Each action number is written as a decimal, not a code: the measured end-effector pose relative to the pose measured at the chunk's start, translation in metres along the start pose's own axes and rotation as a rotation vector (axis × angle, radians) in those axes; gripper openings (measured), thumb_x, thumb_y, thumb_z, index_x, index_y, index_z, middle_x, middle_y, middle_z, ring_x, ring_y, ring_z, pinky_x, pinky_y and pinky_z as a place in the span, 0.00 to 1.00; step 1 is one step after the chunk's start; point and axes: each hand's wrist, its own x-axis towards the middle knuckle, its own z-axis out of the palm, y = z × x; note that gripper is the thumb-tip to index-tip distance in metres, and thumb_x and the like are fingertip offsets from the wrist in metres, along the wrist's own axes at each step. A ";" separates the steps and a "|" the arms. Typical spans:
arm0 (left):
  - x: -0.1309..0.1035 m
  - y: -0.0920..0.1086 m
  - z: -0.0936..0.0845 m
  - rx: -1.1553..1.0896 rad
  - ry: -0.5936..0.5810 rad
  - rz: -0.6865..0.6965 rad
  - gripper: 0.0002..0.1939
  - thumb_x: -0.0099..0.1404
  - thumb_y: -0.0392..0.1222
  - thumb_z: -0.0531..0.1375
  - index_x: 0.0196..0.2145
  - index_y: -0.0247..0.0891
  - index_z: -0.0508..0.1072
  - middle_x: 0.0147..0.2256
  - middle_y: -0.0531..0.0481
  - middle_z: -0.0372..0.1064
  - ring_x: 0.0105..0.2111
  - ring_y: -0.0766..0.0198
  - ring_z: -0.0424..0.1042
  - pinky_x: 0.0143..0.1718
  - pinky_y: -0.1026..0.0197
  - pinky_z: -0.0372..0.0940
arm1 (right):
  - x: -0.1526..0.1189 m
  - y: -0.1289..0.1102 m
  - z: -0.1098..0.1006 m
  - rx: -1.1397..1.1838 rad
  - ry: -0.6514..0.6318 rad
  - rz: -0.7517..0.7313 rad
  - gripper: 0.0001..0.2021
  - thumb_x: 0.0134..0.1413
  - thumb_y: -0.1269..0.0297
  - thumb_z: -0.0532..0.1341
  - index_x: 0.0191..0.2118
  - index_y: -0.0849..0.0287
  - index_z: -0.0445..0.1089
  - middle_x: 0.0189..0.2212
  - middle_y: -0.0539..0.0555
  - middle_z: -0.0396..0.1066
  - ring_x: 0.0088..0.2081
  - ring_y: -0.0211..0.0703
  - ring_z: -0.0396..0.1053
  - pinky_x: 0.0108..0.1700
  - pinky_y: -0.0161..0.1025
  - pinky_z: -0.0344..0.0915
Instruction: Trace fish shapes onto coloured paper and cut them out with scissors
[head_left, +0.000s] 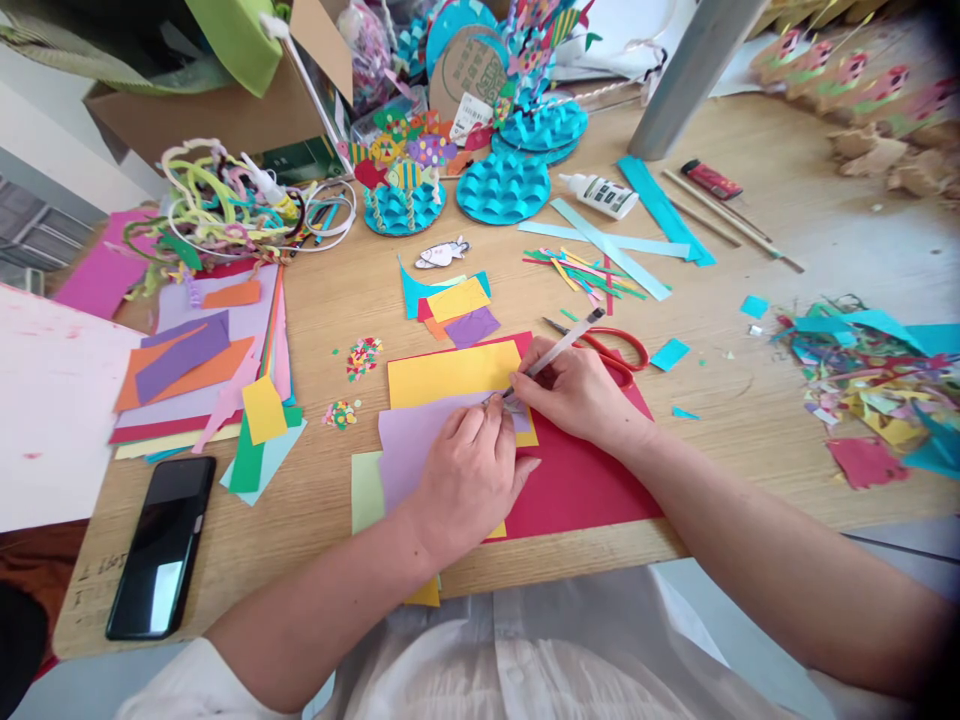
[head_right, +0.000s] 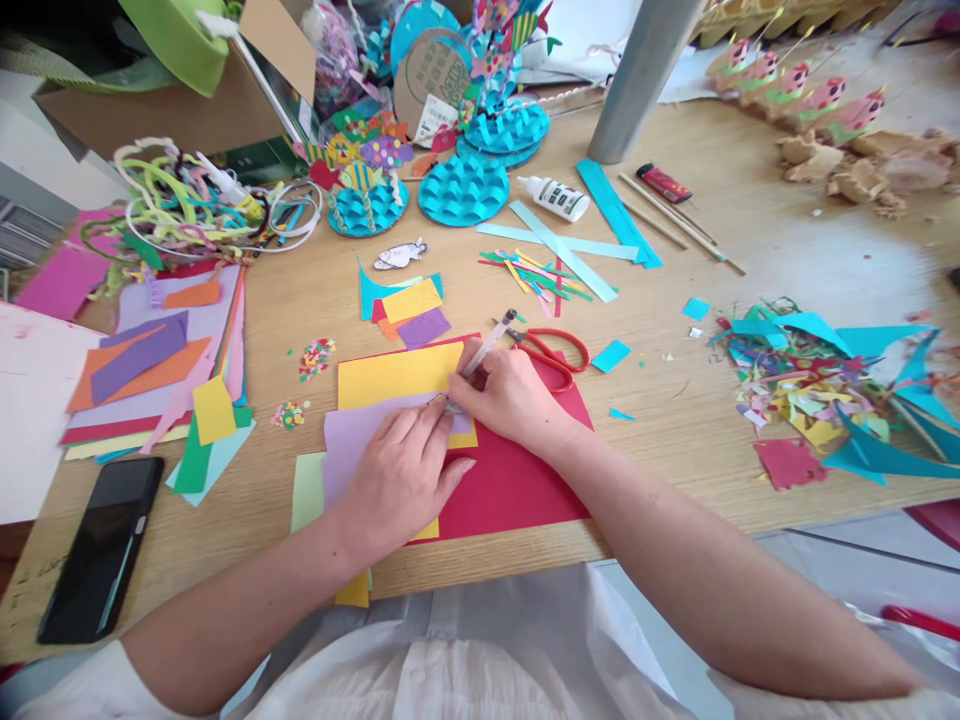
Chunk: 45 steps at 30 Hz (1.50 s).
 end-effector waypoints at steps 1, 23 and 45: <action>0.000 0.000 0.000 0.000 0.000 -0.001 0.25 0.69 0.49 0.54 0.51 0.20 0.70 0.53 0.28 0.68 0.49 0.49 0.69 0.51 0.51 0.64 | 0.000 0.000 0.000 -0.002 0.001 -0.002 0.06 0.48 0.67 0.59 0.25 0.58 0.62 0.18 0.48 0.68 0.19 0.36 0.64 0.21 0.32 0.58; 0.000 0.001 -0.001 0.007 -0.010 -0.005 0.24 0.70 0.48 0.53 0.51 0.21 0.70 0.53 0.29 0.68 0.49 0.50 0.69 0.51 0.51 0.64 | 0.002 -0.002 -0.005 -0.048 -0.038 -0.016 0.06 0.46 0.68 0.58 0.23 0.58 0.60 0.16 0.47 0.66 0.18 0.34 0.60 0.21 0.32 0.55; 0.002 -0.001 0.004 -0.040 0.028 -0.018 0.24 0.70 0.48 0.53 0.54 0.24 0.67 0.51 0.32 0.69 0.48 0.51 0.68 0.49 0.50 0.63 | 0.002 -0.001 -0.006 -0.092 -0.032 -0.061 0.06 0.47 0.69 0.58 0.24 0.57 0.59 0.16 0.45 0.61 0.18 0.32 0.57 0.22 0.32 0.52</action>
